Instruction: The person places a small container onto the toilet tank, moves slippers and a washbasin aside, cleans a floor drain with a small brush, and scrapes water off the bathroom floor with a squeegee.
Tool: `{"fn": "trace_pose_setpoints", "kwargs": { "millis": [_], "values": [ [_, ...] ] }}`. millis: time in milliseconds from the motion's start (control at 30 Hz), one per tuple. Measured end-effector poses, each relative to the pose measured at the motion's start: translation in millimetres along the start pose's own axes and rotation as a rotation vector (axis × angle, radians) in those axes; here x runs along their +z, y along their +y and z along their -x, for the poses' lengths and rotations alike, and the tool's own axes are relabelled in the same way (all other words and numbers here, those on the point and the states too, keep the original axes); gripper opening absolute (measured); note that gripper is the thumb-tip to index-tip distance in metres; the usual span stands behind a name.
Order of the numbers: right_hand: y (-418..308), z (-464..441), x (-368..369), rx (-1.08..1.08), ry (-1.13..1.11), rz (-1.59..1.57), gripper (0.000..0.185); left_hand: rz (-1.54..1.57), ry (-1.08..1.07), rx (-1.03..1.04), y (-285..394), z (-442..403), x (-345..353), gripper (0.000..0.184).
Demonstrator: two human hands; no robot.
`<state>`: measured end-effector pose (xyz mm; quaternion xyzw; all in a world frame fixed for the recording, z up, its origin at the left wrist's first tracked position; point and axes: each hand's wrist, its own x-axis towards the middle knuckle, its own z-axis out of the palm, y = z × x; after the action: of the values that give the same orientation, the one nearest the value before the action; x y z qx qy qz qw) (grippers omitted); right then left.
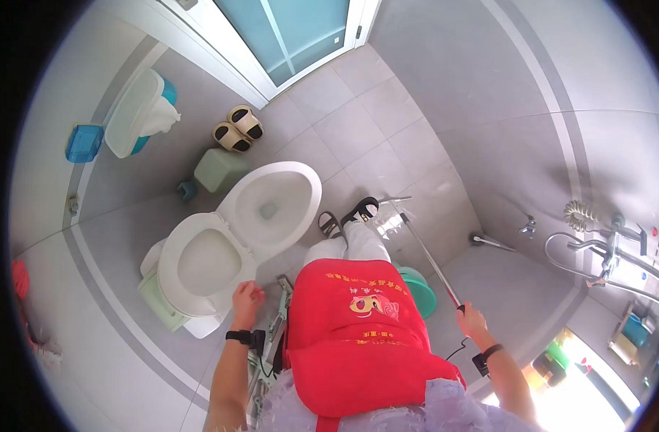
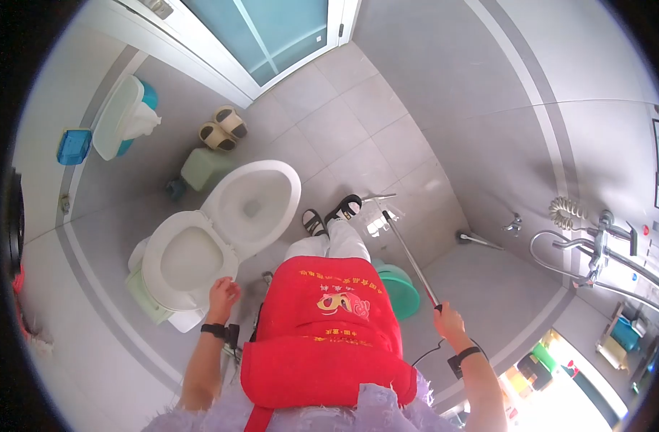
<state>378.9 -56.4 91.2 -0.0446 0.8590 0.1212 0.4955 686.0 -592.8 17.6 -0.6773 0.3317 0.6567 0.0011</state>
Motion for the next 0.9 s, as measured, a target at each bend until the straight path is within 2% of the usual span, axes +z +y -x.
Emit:
{"fn": "trace_pose_setpoints", "kwargs": {
  "millis": [100,200,433,500,600,767,900],
  "values": [
    [-17,12,-22,-0.059,0.092,-0.05,0.03,-0.065,-0.029,0.002,6,-4,-1,0.021],
    [-56,-20,-38,-0.128,0.173,-0.098,0.028,-0.102,-0.044,0.021,3,-6,-1,0.021],
    [-236,-162,-94,-0.364,0.286,-0.187,0.033,-0.084,-0.008,0.017,0,21,-6,0.018],
    [-286,-183,-111,-0.434,0.296,-0.205,0.032,-0.095,0.018,-0.001,-3,31,-13,0.018],
    [-328,-195,-96,-0.449,0.262,-0.179,0.03,-0.067,0.052,0.003,-10,45,-25,0.018],
    [-271,-175,-56,-0.499,0.249,-0.096,0.03,-0.007,0.069,0.005,-30,54,-42,0.023],
    [-201,-142,-37,-0.455,0.09,0.074,0.031,0.02,0.073,-0.043,-47,50,-48,0.023]
  ]
}}
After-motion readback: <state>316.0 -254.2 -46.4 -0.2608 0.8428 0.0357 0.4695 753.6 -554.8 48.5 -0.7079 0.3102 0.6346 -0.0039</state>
